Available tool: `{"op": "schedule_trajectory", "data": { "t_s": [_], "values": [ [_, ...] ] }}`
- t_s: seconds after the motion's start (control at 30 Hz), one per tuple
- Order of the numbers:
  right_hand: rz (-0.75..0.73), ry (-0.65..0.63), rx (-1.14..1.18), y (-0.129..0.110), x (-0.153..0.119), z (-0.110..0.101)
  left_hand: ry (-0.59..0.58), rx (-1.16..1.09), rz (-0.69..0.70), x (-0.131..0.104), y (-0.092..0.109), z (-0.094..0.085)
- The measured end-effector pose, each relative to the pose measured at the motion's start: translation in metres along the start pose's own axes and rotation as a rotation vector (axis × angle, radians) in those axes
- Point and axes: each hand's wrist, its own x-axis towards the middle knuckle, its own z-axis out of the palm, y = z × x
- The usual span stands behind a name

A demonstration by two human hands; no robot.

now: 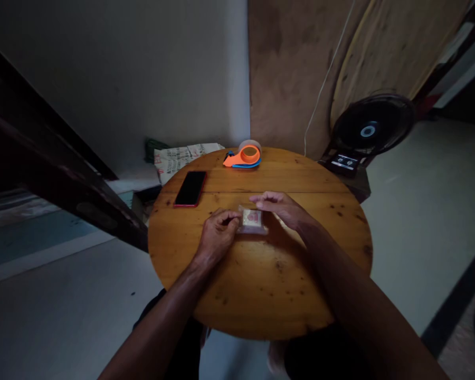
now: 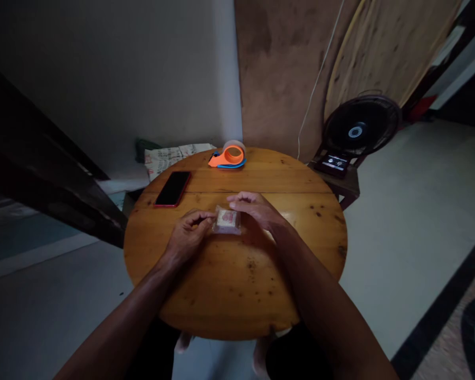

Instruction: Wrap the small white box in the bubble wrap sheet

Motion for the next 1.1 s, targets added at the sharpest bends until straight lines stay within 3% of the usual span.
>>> {"op": "schedule_trajectory", "data": {
  "t_s": [0.17, 0.47, 0.83, 1.1],
  "values": [
    [-0.011, 0.005, -0.076, -0.011, -0.004, -0.001, 0.015, -0.019, 0.016, 0.0, 0.001, 0.001],
    [-0.112, -0.173, -0.376, -0.025, -0.011, -0.006, 0.023, 0.009, 0.038, 0.0, 0.001, 0.002],
    [-0.135, 0.193, -0.277, 0.001, 0.003, -0.01, 0.028, -0.009, 0.08, -0.002, 0.004, 0.005],
    [-0.097, 0.282, -0.325, 0.013, 0.01, 0.011, -0.066, 0.179, 0.131, -0.007, 0.0, 0.007]
  ]
}}
